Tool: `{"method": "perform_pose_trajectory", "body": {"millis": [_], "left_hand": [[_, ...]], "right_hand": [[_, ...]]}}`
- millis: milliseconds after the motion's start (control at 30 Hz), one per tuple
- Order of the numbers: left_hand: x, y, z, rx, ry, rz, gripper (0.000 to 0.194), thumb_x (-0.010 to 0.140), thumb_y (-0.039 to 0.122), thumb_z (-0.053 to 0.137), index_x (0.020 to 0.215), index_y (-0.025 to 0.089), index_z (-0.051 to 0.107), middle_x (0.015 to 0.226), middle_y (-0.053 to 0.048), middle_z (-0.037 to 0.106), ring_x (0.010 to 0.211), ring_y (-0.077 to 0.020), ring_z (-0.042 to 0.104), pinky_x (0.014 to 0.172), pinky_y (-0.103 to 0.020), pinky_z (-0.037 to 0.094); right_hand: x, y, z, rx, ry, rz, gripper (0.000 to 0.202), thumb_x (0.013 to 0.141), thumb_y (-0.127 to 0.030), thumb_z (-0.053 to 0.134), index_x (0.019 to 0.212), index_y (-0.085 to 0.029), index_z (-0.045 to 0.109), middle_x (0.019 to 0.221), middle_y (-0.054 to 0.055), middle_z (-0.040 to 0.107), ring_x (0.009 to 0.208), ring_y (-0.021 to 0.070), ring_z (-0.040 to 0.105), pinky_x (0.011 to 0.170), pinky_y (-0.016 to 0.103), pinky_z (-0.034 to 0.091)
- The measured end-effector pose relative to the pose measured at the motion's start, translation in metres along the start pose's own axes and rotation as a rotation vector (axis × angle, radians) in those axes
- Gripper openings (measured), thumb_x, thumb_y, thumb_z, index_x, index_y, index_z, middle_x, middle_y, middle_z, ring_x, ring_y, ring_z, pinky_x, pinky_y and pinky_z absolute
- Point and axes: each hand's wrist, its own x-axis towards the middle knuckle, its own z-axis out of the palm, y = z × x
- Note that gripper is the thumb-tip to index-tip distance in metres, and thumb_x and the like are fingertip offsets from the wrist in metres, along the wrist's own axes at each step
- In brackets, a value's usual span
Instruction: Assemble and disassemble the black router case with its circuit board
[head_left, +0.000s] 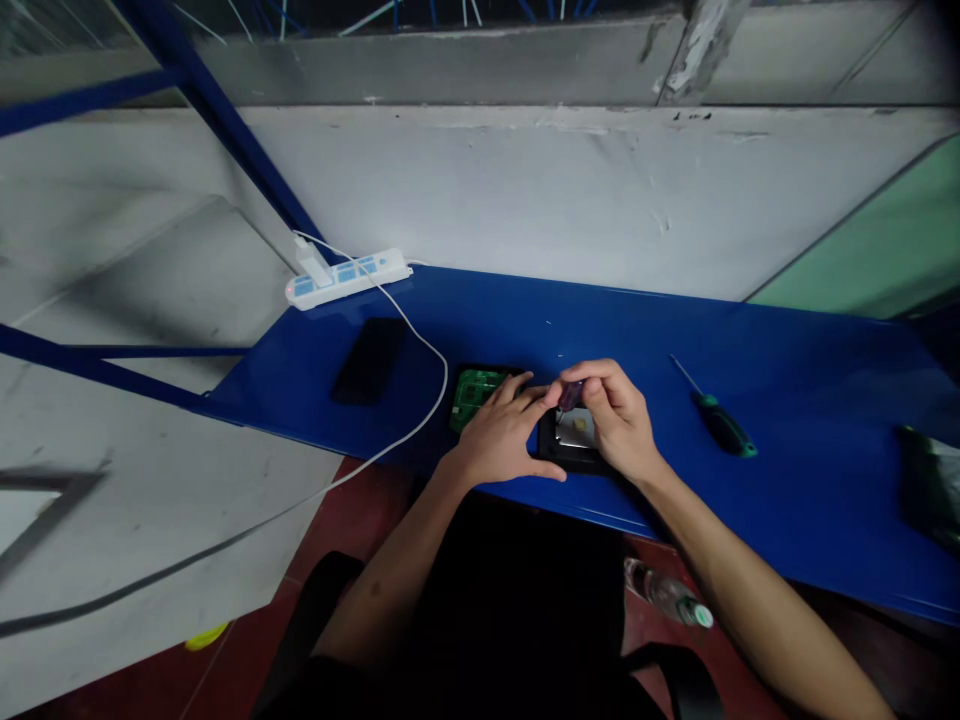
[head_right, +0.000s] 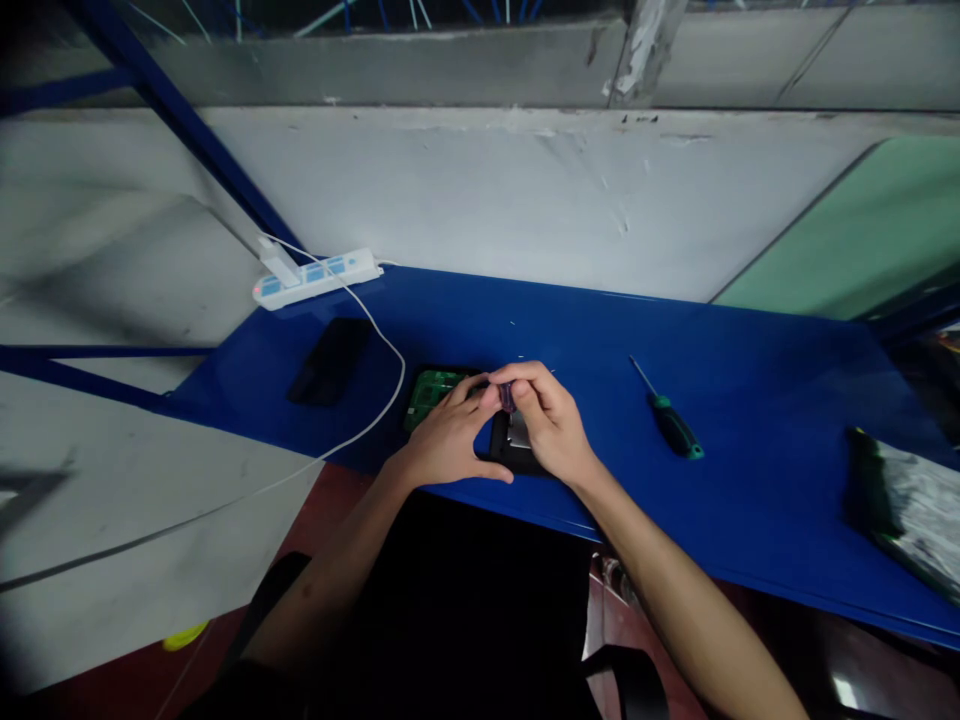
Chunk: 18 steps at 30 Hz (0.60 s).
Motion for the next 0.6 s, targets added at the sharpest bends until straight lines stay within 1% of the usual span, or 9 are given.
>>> {"method": "perform_pose_trajectory", "body": {"millis": [67, 133, 200, 233, 300, 367, 467, 533, 600], "left_hand": [[0.0001, 0.0002, -0.0002, 0.004, 0.004, -0.002, 0.102, 0.068, 0.068, 0.079, 0.150, 0.027, 0.036, 0.154, -0.009, 0.043, 0.149, -0.0366, 0.021, 0.117, -0.056, 0.031], [0.0002, 0.0008, -0.0005, 0.009, 0.009, -0.001, 0.100, 0.068, 0.067, 0.079, 0.149, 0.026, 0.037, 0.154, -0.009, 0.044, 0.150, -0.0354, 0.021, 0.119, -0.055, 0.028], [0.0002, 0.0016, -0.0008, 0.007, 0.012, 0.009, 0.101, 0.068, 0.067, 0.080, 0.150, 0.025, 0.037, 0.154, -0.008, 0.044, 0.150, -0.0345, 0.021, 0.120, -0.054, 0.027], [0.0001, 0.0018, -0.0009, 0.005, 0.014, 0.013, 0.102, 0.068, 0.066, 0.080, 0.150, 0.025, 0.036, 0.154, -0.008, 0.044, 0.150, -0.0343, 0.020, 0.120, -0.053, 0.026], [0.0000, 0.0016, -0.0009, 0.005, 0.016, 0.013, 0.104, 0.067, 0.066, 0.081, 0.151, 0.025, 0.035, 0.154, -0.009, 0.043, 0.150, -0.0349, 0.021, 0.120, -0.053, 0.028], [0.0000, 0.0010, -0.0006, 0.011, 0.013, 0.006, 0.105, 0.067, 0.067, 0.081, 0.151, 0.023, 0.035, 0.154, -0.010, 0.044, 0.149, -0.0358, 0.022, 0.118, -0.054, 0.030], [0.0001, 0.0003, -0.0004, 0.023, 0.011, 0.008, 0.104, 0.067, 0.068, 0.079, 0.150, 0.022, 0.036, 0.153, -0.010, 0.045, 0.149, -0.0357, 0.023, 0.118, -0.054, 0.031], [0.0003, 0.0008, -0.0010, 0.022, 0.014, 0.012, 0.102, 0.068, 0.069, 0.078, 0.150, 0.024, 0.037, 0.153, -0.009, 0.045, 0.149, -0.0351, 0.023, 0.119, -0.054, 0.028], [0.0006, 0.0016, -0.0020, 0.012, 0.005, 0.011, 0.099, 0.069, 0.069, 0.077, 0.150, 0.025, 0.037, 0.154, -0.008, 0.044, 0.149, -0.0348, 0.022, 0.120, -0.054, 0.027]], "right_hand": [[0.0007, 0.0004, -0.0004, 0.049, -0.007, -0.005, 0.023, 0.101, -0.043, 0.048, 0.108, -0.028, 0.064, 0.088, 0.002, 0.069, 0.078, 0.0168, 0.063, 0.075, 0.034, 0.051], [0.0023, -0.0003, -0.0019, 0.076, -0.009, -0.034, 0.025, 0.095, -0.050, 0.058, 0.103, -0.027, 0.064, 0.090, 0.003, 0.066, 0.079, 0.0179, 0.063, 0.072, 0.035, 0.051], [0.0038, -0.0018, -0.0035, 0.049, 0.003, -0.063, 0.022, 0.089, -0.046, 0.068, 0.098, -0.026, 0.065, 0.090, 0.002, 0.064, 0.078, 0.0177, 0.062, 0.070, 0.034, 0.051], [0.0042, -0.0026, -0.0041, 0.020, 0.006, -0.070, 0.018, 0.089, -0.042, 0.069, 0.097, -0.026, 0.066, 0.088, 0.002, 0.064, 0.077, 0.0172, 0.062, 0.069, 0.033, 0.050], [0.0040, -0.0040, -0.0044, -0.044, 0.007, -0.052, 0.014, 0.095, -0.037, 0.062, 0.101, -0.027, 0.069, 0.087, 0.001, 0.067, 0.073, 0.0161, 0.062, 0.070, 0.033, 0.050], [0.0029, -0.0044, -0.0038, -0.077, 0.009, -0.029, 0.019, 0.099, -0.037, 0.054, 0.107, -0.028, 0.069, 0.087, 0.002, 0.070, 0.071, 0.0155, 0.063, 0.071, 0.033, 0.051], [0.0014, -0.0034, -0.0024, -0.037, 0.019, -0.020, 0.024, 0.102, -0.039, 0.047, 0.105, -0.027, 0.067, 0.083, 0.001, 0.070, 0.071, 0.0153, 0.063, 0.071, 0.033, 0.052], [0.0014, -0.0023, -0.0019, 0.012, 0.025, -0.035, 0.026, 0.101, -0.045, 0.048, 0.103, -0.026, 0.065, 0.083, 0.002, 0.069, 0.073, 0.0163, 0.064, 0.070, 0.034, 0.052], [0.0023, -0.0014, -0.0022, 0.029, 0.041, -0.063, 0.026, 0.094, -0.050, 0.059, 0.100, -0.026, 0.064, 0.088, 0.003, 0.067, 0.076, 0.0176, 0.063, 0.069, 0.034, 0.052]]}}
